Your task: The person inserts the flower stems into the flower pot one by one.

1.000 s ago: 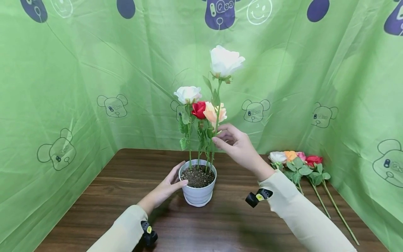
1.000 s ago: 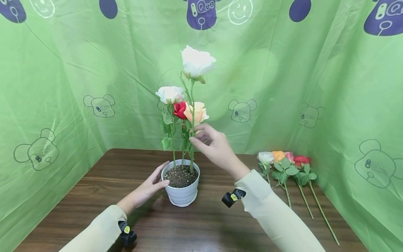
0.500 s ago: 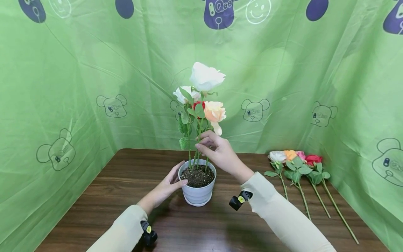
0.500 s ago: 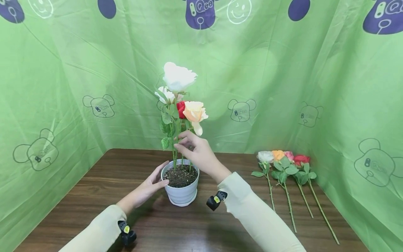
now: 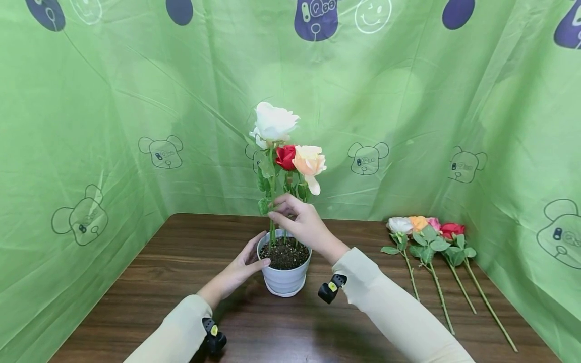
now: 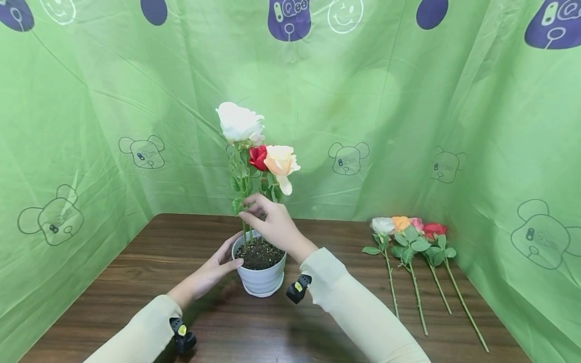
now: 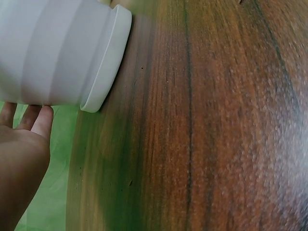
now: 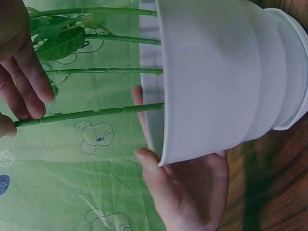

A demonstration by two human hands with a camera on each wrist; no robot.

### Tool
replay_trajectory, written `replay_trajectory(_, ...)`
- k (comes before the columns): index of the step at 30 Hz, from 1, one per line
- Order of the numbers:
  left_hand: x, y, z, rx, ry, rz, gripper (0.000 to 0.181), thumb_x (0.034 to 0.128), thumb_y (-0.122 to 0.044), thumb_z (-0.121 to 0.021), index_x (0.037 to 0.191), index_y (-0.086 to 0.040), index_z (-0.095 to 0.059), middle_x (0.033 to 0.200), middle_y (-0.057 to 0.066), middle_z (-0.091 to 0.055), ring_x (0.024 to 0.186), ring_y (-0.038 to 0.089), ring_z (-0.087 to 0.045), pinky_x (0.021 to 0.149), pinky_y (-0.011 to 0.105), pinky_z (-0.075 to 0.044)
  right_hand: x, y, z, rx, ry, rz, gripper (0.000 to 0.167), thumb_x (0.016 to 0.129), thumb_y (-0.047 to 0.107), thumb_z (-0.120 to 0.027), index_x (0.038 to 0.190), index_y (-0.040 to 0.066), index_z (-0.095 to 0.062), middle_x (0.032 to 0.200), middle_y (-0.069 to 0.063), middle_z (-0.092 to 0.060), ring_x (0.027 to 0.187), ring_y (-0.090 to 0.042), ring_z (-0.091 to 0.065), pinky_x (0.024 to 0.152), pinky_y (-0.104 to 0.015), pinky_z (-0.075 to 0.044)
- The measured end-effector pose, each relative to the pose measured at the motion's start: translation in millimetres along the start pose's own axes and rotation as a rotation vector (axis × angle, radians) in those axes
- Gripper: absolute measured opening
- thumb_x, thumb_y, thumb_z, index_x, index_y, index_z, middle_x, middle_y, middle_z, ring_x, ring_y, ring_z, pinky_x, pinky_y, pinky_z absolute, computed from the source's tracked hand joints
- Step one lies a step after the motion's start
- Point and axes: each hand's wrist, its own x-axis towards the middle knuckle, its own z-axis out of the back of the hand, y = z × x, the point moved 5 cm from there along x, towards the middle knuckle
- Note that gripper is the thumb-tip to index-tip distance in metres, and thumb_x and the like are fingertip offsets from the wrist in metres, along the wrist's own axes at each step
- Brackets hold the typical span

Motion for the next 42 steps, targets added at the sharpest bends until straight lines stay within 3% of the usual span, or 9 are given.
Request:
replay_trajectory(5, -0.3, 0.5, 0.7, 0.001, -0.005, 0.000, 0.073, 0.1015, -0.017, -0.060, 0.160, -0.026, -0.018, 0.166, 0.003, -0.016, 0.151, 0.024, -0.012, 0.119, 0.048, -0.019, 2.5, -4, -6, -0.047, -0.011, 0.003, 0.019, 0.098, 0.018, -0.067, 0.115, 0.012, -0.061, 0.091, 0.003, -0.070, 0.082, -0.009, -0.067, 0.073, -0.030, -0.056)
replay_trajectory(14, -0.3, -1.2, -0.1, -0.013, 0.001, -0.013, 0.074, 0.1014, -0.017, -0.060, 0.161, -0.021, -0.016, 0.166, 0.004, -0.015, 0.150, 0.023, -0.014, 0.119, 0.046, -0.020, 0.4, -20, -16, -0.137, -0.031, -0.045, 0.015, 0.099, 0.019, -0.065, 0.110, 0.009, -0.062, 0.088, 0.003, -0.070, 0.079, -0.008, -0.066, 0.071, -0.027, -0.055)
replay_trajectory(21, 0.5, 0.1, 0.2, -0.037, 0.002, -0.013, 0.073, 0.1013, -0.016, -0.060, 0.160, -0.023, -0.017, 0.165, 0.003, -0.018, 0.149, 0.021, -0.018, 0.118, 0.044, -0.022, -1.0, -30, -21, -0.122, -0.043, -0.089, 0.007, 0.100, 0.021, -0.064, 0.102, 0.015, -0.067, 0.083, 0.006, -0.069, 0.072, -0.005, -0.063, 0.066, -0.026, -0.054)
replay_trajectory(31, 1.9, 0.4, -0.4, -0.031, 0.027, -0.047, 0.075, 0.1022, -0.013, -0.057, 0.161, -0.012, -0.012, 0.166, 0.010, -0.015, 0.150, 0.028, -0.014, 0.118, 0.049, -0.019, -0.4, -32, -27, -0.138, -0.077, -0.072, 0.010, 0.098, 0.025, -0.068, 0.099, 0.015, -0.069, 0.083, 0.009, -0.067, 0.073, -0.006, -0.061, 0.063, -0.025, -0.053)
replay_trajectory(42, 0.1, -1.6, -0.9, -0.013, 0.021, -0.054, 0.071, 0.1026, -0.014, -0.057, 0.161, -0.021, -0.017, 0.166, 0.008, -0.016, 0.150, 0.028, -0.016, 0.118, 0.050, -0.021, 1.8, -36, -36, -0.148, -0.098, -0.157, 0.019, 0.093, 0.031, -0.074, 0.090, 0.018, -0.062, 0.080, 0.008, -0.065, 0.075, -0.006, -0.062, 0.068, -0.026, -0.054)
